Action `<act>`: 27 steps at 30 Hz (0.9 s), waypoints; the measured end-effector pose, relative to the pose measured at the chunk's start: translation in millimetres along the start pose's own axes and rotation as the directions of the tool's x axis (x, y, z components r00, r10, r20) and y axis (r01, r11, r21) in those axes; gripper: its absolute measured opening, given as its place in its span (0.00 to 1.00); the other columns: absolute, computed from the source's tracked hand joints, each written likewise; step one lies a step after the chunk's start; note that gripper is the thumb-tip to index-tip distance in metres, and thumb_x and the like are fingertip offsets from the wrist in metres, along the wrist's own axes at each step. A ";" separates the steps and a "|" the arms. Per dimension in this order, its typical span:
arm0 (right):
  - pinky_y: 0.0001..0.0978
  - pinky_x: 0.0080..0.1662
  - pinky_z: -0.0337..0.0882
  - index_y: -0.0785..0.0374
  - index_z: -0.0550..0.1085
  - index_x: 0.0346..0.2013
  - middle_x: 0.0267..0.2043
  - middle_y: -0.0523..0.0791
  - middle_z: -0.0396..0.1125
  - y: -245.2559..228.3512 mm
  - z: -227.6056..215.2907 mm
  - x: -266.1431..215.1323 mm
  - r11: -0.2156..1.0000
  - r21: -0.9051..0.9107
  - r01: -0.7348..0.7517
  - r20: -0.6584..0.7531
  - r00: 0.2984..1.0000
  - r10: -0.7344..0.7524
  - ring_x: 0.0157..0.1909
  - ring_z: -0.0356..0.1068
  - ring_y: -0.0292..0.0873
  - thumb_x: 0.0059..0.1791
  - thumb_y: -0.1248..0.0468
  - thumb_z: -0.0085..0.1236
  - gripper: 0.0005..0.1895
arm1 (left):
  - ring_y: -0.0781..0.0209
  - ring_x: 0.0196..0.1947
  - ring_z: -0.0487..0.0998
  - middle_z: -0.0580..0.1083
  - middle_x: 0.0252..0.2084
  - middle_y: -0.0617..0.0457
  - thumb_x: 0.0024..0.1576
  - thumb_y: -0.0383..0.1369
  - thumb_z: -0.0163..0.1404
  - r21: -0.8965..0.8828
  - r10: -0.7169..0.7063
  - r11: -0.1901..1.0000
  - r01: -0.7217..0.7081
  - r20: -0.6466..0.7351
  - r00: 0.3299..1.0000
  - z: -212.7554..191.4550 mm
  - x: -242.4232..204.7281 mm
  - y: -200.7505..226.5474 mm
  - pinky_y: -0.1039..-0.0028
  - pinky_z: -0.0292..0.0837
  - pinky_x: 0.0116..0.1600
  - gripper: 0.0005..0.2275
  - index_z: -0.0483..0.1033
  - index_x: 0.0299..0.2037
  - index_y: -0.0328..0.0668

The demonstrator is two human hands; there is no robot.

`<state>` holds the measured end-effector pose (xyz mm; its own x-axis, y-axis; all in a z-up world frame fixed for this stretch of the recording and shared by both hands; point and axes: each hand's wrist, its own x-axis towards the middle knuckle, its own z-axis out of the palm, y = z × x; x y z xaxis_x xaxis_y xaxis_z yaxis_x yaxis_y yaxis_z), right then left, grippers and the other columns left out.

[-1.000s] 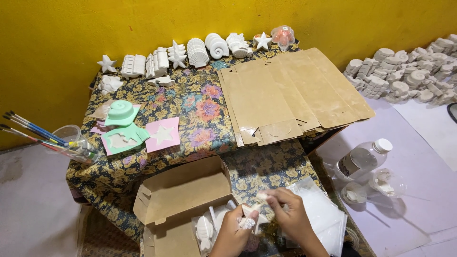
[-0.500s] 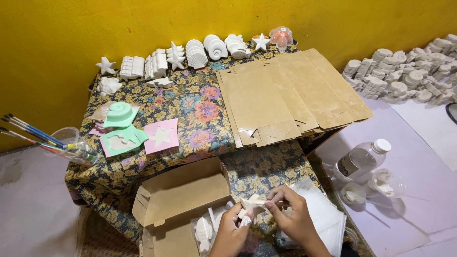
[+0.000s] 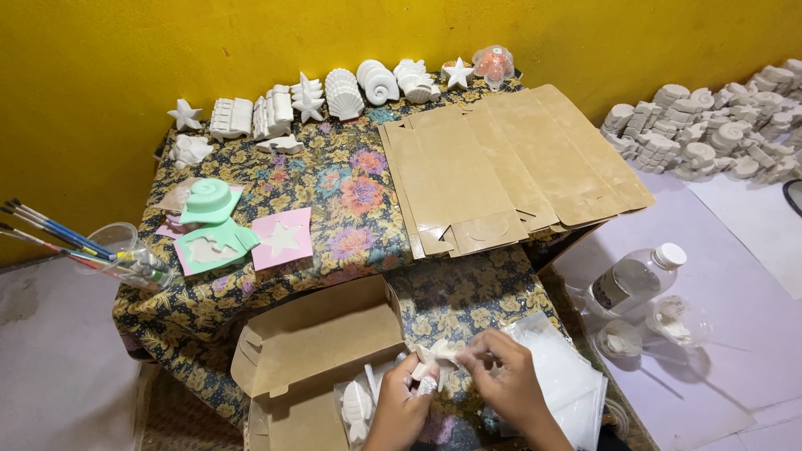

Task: Picking up small white star-shaped decorative items and placing them into individual plastic bags.

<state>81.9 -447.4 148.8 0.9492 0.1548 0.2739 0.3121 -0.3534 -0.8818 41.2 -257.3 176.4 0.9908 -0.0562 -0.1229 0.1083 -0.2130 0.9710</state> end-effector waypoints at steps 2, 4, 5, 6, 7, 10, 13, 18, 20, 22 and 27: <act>0.23 0.26 0.63 0.58 0.72 0.21 0.26 0.42 0.68 1.3 -1.5 -0.1 1.000 0.009 -0.009 0.017 1.000 0.009 0.25 0.61 0.34 0.48 0.59 0.62 0.13 | 0.67 0.33 0.73 0.78 0.32 0.57 0.60 0.47 0.47 -0.020 -0.006 1.000 0.006 0.003 1.000 0.5 -0.7 7.6 0.75 0.65 0.39 0.16 0.82 0.41 0.46; 0.22 0.25 0.62 0.58 0.72 0.21 0.26 0.42 0.68 -1.5 -2.5 0.7 1.000 0.018 -0.014 0.033 0.999 0.014 0.24 0.60 0.33 0.48 0.61 0.62 0.13 | 0.67 0.35 0.75 0.80 0.34 0.57 0.60 0.46 0.48 -0.041 -0.009 0.999 0.009 0.005 1.000 0.3 -0.4 12.9 0.75 0.66 0.40 0.16 0.84 0.42 0.46; 0.24 0.25 0.60 0.59 0.75 0.21 0.25 0.42 0.68 -4.8 -2.8 1.2 0.998 0.041 -0.046 0.046 0.998 0.044 0.23 0.59 0.33 0.47 0.58 0.64 0.13 | 0.66 0.39 0.77 0.82 0.38 0.55 0.56 0.38 0.47 -0.041 -0.020 0.999 0.020 0.002 1.000 0.0 0.1 14.1 0.75 0.69 0.44 0.13 0.84 0.43 0.46; 0.27 0.25 0.59 0.60 0.77 0.22 0.25 0.41 0.67 -8.2 -2.6 0.7 0.995 0.064 -0.081 0.060 0.995 0.077 0.23 0.58 0.34 0.46 0.54 0.66 0.14 | 0.64 0.43 0.80 0.84 0.41 0.54 0.52 0.29 0.47 -0.042 -0.033 0.999 0.033 0.001 0.999 -0.5 -0.1 15.0 0.75 0.71 0.47 0.14 0.84 0.44 0.45; 0.27 0.25 0.59 0.60 0.77 0.22 0.25 0.41 0.67 -8.5 -0.1 1.0 0.995 0.065 -0.081 0.060 0.995 0.077 0.23 0.58 0.34 0.46 0.54 0.66 0.14 | 0.64 0.43 0.80 0.84 0.41 0.54 0.52 0.29 0.47 -0.041 -0.034 0.999 0.034 0.001 0.999 -0.3 1.3 7.1 0.75 0.71 0.47 0.14 0.84 0.44 0.45; 0.28 0.26 0.60 0.57 0.77 0.24 0.20 0.40 0.67 -4.1 2.8 1.0 0.976 -0.083 -0.200 -0.216 0.960 0.178 0.22 0.60 0.35 0.49 0.54 0.60 0.13 | 0.67 0.31 0.69 0.72 0.28 0.57 0.62 0.46 0.47 -0.034 -0.032 0.999 0.032 0.019 0.999 1.3 3.1 -5.8 0.74 0.61 0.37 0.15 0.77 0.33 0.45; 0.28 0.33 0.59 0.60 0.72 0.24 0.21 0.40 0.60 1.4 -2.1 0.8 0.944 0.178 -0.279 -0.204 0.928 0.313 0.27 0.58 0.35 0.52 0.55 0.59 0.16 | 0.69 0.39 0.75 0.78 0.36 0.58 0.60 0.46 0.47 -0.081 -0.096 0.992 0.098 0.017 0.995 0.2 2.9 1.8 0.77 0.67 0.44 0.17 0.82 0.44 0.43; 0.23 0.33 0.85 0.44 0.81 0.54 0.53 0.46 0.74 -35.8 -5.7 9.4 0.854 0.093 -0.513 0.251 0.842 0.478 0.35 0.77 0.39 0.43 0.63 0.69 0.24 | 0.65 0.37 0.78 0.83 0.39 0.54 0.58 0.35 0.53 -0.108 -0.098 0.988 0.108 0.092 0.991 0.9 -1.8 16.4 0.75 0.69 0.42 0.10 0.84 0.46 0.45; 0.24 0.30 0.75 0.51 0.83 0.50 0.41 0.44 0.76 -30.9 -3.4 6.1 0.869 0.110 -0.483 0.229 0.863 0.451 0.30 0.72 0.37 0.43 0.59 0.68 0.20 | 0.67 0.35 0.75 0.80 0.36 0.55 0.59 0.35 0.54 -0.139 -0.163 0.974 0.177 0.109 0.981 0.3 -2.1 16.3 0.78 0.66 0.40 0.10 0.83 0.47 0.44; 0.25 0.28 0.65 0.58 0.85 0.47 0.29 0.43 0.79 -28.5 -0.2 4.0 0.883 0.125 -0.452 0.208 0.882 0.423 0.25 0.67 0.35 0.43 0.55 0.68 0.20 | 0.69 0.32 0.71 0.77 0.34 0.56 0.59 0.36 0.54 -0.170 -0.226 0.954 0.246 0.126 0.966 1.7 -2.1 10.8 0.81 0.63 0.38 0.10 0.83 0.47 0.42; 0.30 0.33 0.67 0.67 0.85 0.38 0.28 0.47 0.75 -24.8 11.0 1.0 0.822 0.344 -0.454 0.038 0.881 0.471 0.31 0.69 0.40 0.50 0.53 0.55 0.20 | 0.65 0.36 0.69 0.67 0.38 0.56 0.56 0.58 0.47 0.002 0.145 0.989 -0.145 0.032 0.989 8.2 -0.5 4.1 0.76 0.63 0.39 0.29 0.82 0.48 0.39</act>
<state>74.7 -428.4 166.7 0.9820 0.0051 -0.1886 -0.1882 -0.0438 -0.9812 40.5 -266.1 178.8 0.9929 -0.1179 0.0129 -0.0370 -0.2045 0.9782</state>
